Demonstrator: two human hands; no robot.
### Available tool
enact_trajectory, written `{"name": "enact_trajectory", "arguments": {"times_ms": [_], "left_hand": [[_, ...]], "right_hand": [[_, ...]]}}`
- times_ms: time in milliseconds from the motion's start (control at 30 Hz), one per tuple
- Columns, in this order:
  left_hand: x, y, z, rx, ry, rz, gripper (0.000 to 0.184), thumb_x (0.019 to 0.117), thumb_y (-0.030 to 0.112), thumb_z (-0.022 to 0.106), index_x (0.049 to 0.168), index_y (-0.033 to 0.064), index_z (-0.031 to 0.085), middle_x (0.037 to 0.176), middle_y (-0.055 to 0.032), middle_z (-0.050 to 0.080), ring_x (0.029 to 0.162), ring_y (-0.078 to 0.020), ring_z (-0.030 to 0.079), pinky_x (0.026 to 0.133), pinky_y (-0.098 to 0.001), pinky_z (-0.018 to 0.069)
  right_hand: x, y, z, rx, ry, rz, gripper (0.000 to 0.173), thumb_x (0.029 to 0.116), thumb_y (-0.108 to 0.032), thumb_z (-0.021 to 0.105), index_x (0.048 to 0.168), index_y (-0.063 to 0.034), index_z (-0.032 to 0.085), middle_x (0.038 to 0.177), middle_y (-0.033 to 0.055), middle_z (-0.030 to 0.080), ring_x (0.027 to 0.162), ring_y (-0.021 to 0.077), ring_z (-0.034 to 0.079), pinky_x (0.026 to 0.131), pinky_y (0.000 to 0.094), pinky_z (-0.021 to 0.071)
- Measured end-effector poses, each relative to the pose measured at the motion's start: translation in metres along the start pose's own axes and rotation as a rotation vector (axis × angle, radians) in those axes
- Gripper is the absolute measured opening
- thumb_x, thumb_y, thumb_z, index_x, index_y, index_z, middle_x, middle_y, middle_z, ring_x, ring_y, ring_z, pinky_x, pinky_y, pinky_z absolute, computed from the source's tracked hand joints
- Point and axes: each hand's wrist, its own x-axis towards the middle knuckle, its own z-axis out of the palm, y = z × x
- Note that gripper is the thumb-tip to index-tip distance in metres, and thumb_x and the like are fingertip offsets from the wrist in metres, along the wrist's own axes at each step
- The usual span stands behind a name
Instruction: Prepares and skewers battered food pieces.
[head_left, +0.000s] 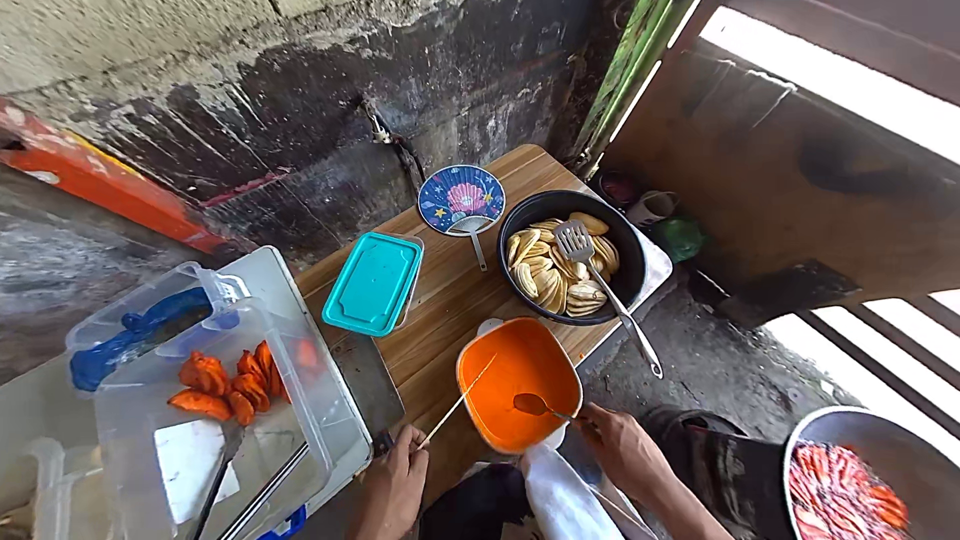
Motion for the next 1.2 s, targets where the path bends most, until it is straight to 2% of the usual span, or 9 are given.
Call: {"name": "enact_trajectory", "arguments": {"times_ms": [167,333,467,600,700,767,867,1033,1200], "left_hand": [[-0.003,-0.002,0.002,0.015,0.091,0.022,0.029,0.1053,0.024,0.047,0.122,0.0092,0.066,0.097,-0.0151,0.07,0.088,-0.0311,0.068,0.081,-0.0523,0.0527],[-0.024,-0.001,0.017,0.029,0.247,0.0,0.031,0.1056,0.031,0.049,0.121,0.0117,0.068,0.098,-0.0149,0.072,0.092,-0.0328,0.07,0.083,-0.0548,0.0536],[-0.056,0.014,0.057,-0.027,0.334,-0.122,0.032,0.1048,0.033,0.049,0.123,0.0144,0.068,0.101,-0.0147,0.073,0.095,-0.0328,0.071,0.083,-0.0552,0.0547],[-0.091,0.029,0.109,-0.184,0.435,-0.23,0.03,0.1048,0.03,0.053,0.12,0.0113,0.069,0.099,-0.0143,0.073,0.093,-0.0314,0.071,0.084,-0.0541,0.0548],[-0.113,0.034,0.138,-0.236,0.493,-0.283,0.03,0.1047,0.03,0.053,0.119,0.0092,0.069,0.093,-0.0159,0.072,0.085,-0.0331,0.07,0.079,-0.0551,0.0541],[-0.126,0.035,0.154,-0.249,0.532,-0.313,0.03,0.1044,0.03,0.053,0.118,0.0089,0.07,0.089,-0.0155,0.071,0.08,-0.0326,0.069,0.075,-0.0544,0.0537],[-0.142,0.04,0.172,-0.255,0.561,-0.343,0.029,0.1041,0.029,0.053,0.117,0.0089,0.07,0.086,-0.0143,0.07,0.076,-0.031,0.068,0.073,-0.0532,0.0535],[-0.157,0.051,0.186,-0.281,0.607,-0.345,0.03,0.1028,0.027,0.054,0.116,0.0061,0.07,0.081,-0.0148,0.068,0.07,-0.0311,0.065,0.07,-0.0523,0.0523],[-0.153,0.06,0.186,-0.242,0.545,-0.35,0.032,0.1035,0.03,0.052,0.12,0.0077,0.069,0.082,-0.0158,0.07,0.074,-0.0334,0.068,0.073,-0.0548,0.0528]], "right_hand": [[-0.011,0.013,-0.008,-0.064,0.059,0.095,0.032,0.1091,-0.031,0.045,0.124,-0.0129,0.067,0.113,0.0137,0.073,0.108,0.0323,0.071,0.092,0.0548,0.0561],[0.009,0.012,-0.021,-0.135,0.018,-0.019,0.033,0.1087,-0.035,0.046,0.122,-0.0138,0.068,0.107,0.013,0.074,0.104,0.0324,0.072,0.089,0.0557,0.0565],[0.027,-0.005,-0.026,-0.248,-0.048,-0.178,0.032,0.1081,-0.034,0.046,0.12,-0.014,0.068,0.109,0.0142,0.074,0.105,0.0338,0.072,0.088,0.057,0.0566],[0.044,-0.01,-0.026,-0.398,-0.076,-0.099,0.035,0.1058,-0.031,0.047,0.13,-0.0135,0.065,0.125,0.0179,0.07,0.117,0.0369,0.068,0.093,0.0584,0.0559],[0.048,-0.004,-0.039,-0.38,0.008,-0.153,0.034,0.1073,-0.031,0.043,0.128,-0.0155,0.066,0.12,0.0157,0.072,0.114,0.0347,0.07,0.091,0.0563,0.0565],[0.049,-0.003,-0.04,-0.395,-0.026,-0.249,0.034,0.1082,-0.031,0.041,0.126,-0.0151,0.065,0.117,0.016,0.072,0.113,0.0352,0.07,0.089,0.0561,0.0563],[0.052,-0.003,-0.029,-0.459,-0.069,-0.244,0.035,0.1069,-0.025,0.042,0.133,-0.0147,0.063,0.124,0.0174,0.07,0.117,0.0357,0.068,0.092,0.0569,0.0561],[0.05,0.006,-0.04,-0.416,0.066,-0.275,0.038,0.109,-0.027,0.039,0.138,-0.0178,0.062,0.123,0.0165,0.071,0.114,0.0355,0.07,0.091,0.0552,0.057],[0.052,0.019,-0.034,-0.412,-0.004,-0.212,0.035,0.1073,-0.024,0.042,0.132,-0.0139,0.064,0.124,0.0173,0.071,0.116,0.0358,0.069,0.091,0.0554,0.0568]]}}
